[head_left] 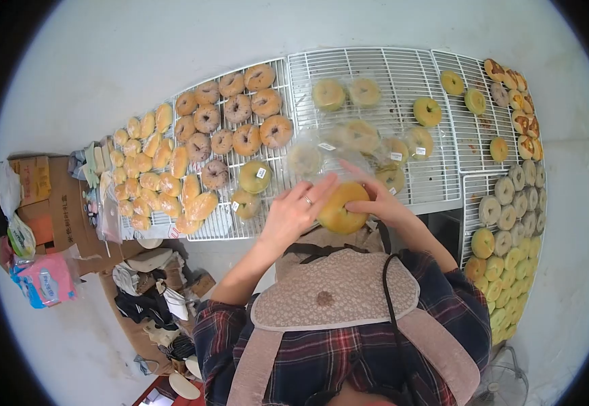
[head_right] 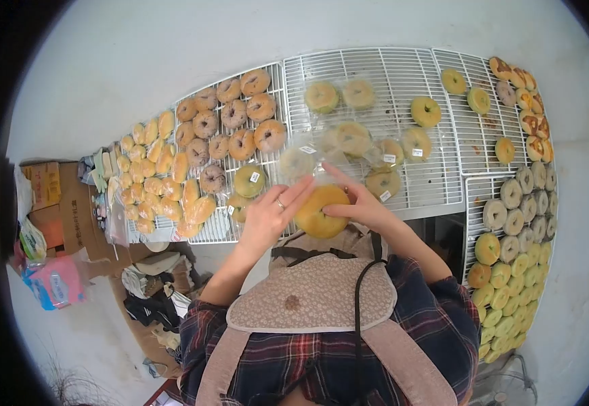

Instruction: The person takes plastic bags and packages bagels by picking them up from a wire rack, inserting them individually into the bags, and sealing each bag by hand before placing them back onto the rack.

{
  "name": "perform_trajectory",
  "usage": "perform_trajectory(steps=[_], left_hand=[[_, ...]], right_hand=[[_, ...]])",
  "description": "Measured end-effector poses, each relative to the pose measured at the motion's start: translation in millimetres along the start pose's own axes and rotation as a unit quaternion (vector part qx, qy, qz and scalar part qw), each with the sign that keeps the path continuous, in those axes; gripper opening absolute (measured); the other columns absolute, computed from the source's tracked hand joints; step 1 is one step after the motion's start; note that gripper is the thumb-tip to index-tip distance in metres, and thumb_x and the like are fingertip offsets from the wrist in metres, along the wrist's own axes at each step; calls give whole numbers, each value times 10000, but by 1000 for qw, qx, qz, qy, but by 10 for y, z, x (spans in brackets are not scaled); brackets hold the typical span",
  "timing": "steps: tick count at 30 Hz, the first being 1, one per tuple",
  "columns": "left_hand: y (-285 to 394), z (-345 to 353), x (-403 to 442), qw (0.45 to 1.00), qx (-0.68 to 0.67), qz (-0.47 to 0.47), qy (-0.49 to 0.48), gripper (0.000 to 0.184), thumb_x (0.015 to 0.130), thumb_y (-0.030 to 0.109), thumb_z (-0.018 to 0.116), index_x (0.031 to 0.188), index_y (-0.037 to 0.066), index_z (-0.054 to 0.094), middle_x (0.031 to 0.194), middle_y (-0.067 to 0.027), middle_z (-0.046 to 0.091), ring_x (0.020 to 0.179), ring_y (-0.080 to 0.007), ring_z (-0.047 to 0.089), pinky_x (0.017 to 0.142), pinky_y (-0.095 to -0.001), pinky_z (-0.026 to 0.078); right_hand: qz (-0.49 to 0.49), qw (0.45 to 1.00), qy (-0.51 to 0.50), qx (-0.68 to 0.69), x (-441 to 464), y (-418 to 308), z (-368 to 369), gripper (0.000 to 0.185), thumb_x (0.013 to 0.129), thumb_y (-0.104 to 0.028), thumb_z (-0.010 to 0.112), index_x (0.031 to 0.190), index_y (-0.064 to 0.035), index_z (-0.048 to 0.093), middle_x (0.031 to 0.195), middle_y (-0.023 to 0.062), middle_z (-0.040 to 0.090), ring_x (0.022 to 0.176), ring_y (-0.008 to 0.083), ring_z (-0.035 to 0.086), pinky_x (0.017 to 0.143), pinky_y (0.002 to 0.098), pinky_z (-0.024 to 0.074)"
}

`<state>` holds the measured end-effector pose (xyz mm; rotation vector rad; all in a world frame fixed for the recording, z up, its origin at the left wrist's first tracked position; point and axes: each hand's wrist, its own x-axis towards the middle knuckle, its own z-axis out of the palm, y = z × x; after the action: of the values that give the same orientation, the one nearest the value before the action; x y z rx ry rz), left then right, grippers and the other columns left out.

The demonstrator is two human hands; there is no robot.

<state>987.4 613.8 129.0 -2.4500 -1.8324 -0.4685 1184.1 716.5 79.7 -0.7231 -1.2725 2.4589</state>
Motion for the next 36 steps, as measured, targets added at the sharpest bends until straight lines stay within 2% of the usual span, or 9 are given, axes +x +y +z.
perform_trajectory(steps=[6, 16, 21, 25, 28, 30, 32, 34, 36], left_hand=[[213, -35, -189, 979, 58, 145, 128, 396, 732, 106, 663, 1124, 158, 680, 1254, 61, 574, 788, -91, 535, 655, -204, 467], [270, 116, -264, 957, -2, 154, 247, 310, 787, 129, 638, 1092, 113, 688, 1279, 55, 561, 773, -110, 516, 638, -228, 491], [-92, -246, -277, 903, -63, 363, 223, 280, 806, 150, 653, 1081, 102, 687, 1217, 9, 611, 951, -111, 581, 760, -274, 516], [-548, -297, -22, 936, -277, 218, -15, 464, 685, 251, 779, 1092, 66, 654, 1100, -70, 659, 991, -169, 615, 836, -317, 503], [-650, -432, 504, 823, -464, 20, -326, 732, 579, 328, 878, 1167, 11, 577, 1030, -131, 671, 908, -264, 652, 848, -361, 492], [-629, -12, 370, 797, -544, 11, -263, 712, 637, 299, 858, 1202, -1, 545, 1047, -112, 666, 944, -238, 643, 841, -350, 494], [-597, 209, 218, 636, -738, -85, -208, 667, 660, 232, 847, 1202, -7, 542, 1081, -91, 653, 989, -197, 620, 878, -333, 479], [-533, 356, 61, 639, -753, -96, -127, 631, 681, 189, 831, 1205, -7, 540, 1094, -85, 645, 1010, -187, 608, 897, -330, 470], [-433, 368, 17, 634, -765, -111, -34, 597, 702, 147, 816, 1208, -7, 538, 1108, -79, 638, 1031, -177, 596, 915, -327, 460]], right_hand=[[-85, 964, 249, 40, -107, 290, 391, 628, 807, -101, 693, 1352, 22, 408, 1255, 94, 544, 1116, 163, 542, 957, 302, 431], [-189, 948, 247, 69, -87, -3, 817, 547, 797, -117, 666, 1286, -11, 445, 1188, 77, 556, 1115, 180, 524, 962, 334, 414], [-206, 889, 44, -406, -17, -610, 501, 562, 709, -157, 703, 1227, -85, 497, 1140, 87, 572, 1038, 226, 585, 890, 335, 459], [-99, 816, -141, -552, 26, -1058, 523, 547, 679, -193, 722, 1177, -123, 509, 1019, 125, 579, 966, 324, 589, 795, 381, 478], [-54, 804, -124, -579, 100, -1134, 662, 563, 718, -254, 723, 1202, -104, 478, 1060, 151, 570, 975, 319, 593, 792, 363, 476], [-43, 834, -55, -547, 48, -1177, 710, 596, 720, -268, 735, 1230, -107, 472, 1087, 124, 584, 968, 284, 604, 793, 358, 481], [-29, 864, 20, -503, 0, -1121, 627, 629, 722, -282, 747, 1258, -109, 467, 1115, 98, 597, 962, 249, 616, 794, 353, 485], [-128, 988, 0, -84, -53, -942, 315, 587, 784, -369, 744, 1188, -46, 468, 1235, 143, 559, 1124, 258, 567, 919, 378, 476], [-131, 984, 16, -121, -117, -804, 358, 515, 796, -310, 748, 1151, -34, 497, 1239, 135, 568, 1129, 248, 568, 932, 377, 475]])
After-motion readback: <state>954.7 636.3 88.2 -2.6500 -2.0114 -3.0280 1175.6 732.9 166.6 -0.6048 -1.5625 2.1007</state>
